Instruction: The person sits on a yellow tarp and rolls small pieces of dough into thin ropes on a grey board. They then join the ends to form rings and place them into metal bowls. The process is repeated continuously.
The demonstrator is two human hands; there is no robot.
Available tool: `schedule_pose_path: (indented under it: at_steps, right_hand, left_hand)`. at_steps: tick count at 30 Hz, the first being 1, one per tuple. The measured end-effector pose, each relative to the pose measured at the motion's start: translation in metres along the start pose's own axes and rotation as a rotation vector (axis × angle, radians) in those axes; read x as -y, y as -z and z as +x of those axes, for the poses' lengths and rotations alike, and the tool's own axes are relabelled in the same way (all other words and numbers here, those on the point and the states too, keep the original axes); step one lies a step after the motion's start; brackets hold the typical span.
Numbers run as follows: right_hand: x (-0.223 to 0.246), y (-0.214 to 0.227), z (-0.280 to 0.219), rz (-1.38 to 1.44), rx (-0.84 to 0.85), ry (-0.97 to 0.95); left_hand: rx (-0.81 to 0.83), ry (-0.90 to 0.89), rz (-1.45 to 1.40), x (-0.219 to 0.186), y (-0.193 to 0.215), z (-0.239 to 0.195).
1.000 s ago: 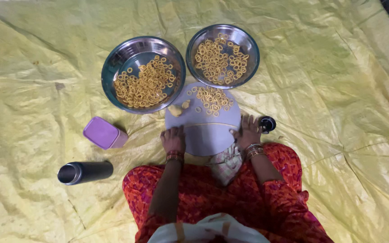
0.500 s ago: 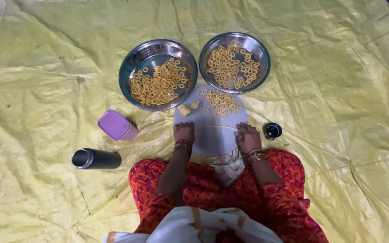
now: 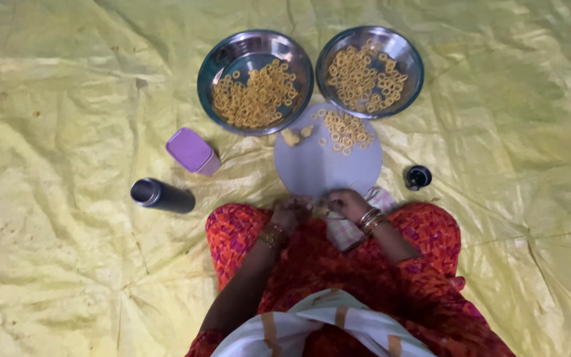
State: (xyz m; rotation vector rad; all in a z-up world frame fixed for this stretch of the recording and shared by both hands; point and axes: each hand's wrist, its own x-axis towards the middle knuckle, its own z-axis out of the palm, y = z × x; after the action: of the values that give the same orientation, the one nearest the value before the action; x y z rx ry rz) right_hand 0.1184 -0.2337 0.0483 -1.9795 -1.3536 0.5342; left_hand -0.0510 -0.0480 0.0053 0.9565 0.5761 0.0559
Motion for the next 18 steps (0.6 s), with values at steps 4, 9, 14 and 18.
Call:
schedule_pose_path:
  at_steps: [4, 9, 14, 18]
  right_hand:
    - [0.023, 0.008, -0.001, 0.507, 0.008, -0.288]
    - [0.075, 0.048, 0.011, 0.553, -0.051, -0.268]
    - [0.09, 0.062, 0.014, 0.527, -0.129, -0.313]
    - [0.082, 0.044, 0.004, 0.5, -0.27, -0.343]
  left_hand:
    - [0.135, -0.066, 0.111, -0.038, 0.003, -0.02]
    - [0.222, 0.152, 0.165, -0.054, -0.014, -0.028]
    - [0.226, 0.17, 0.174, -0.055, -0.024, -0.03]
    - [0.106, 0.061, 0.063, -0.064, -0.023, -0.031]
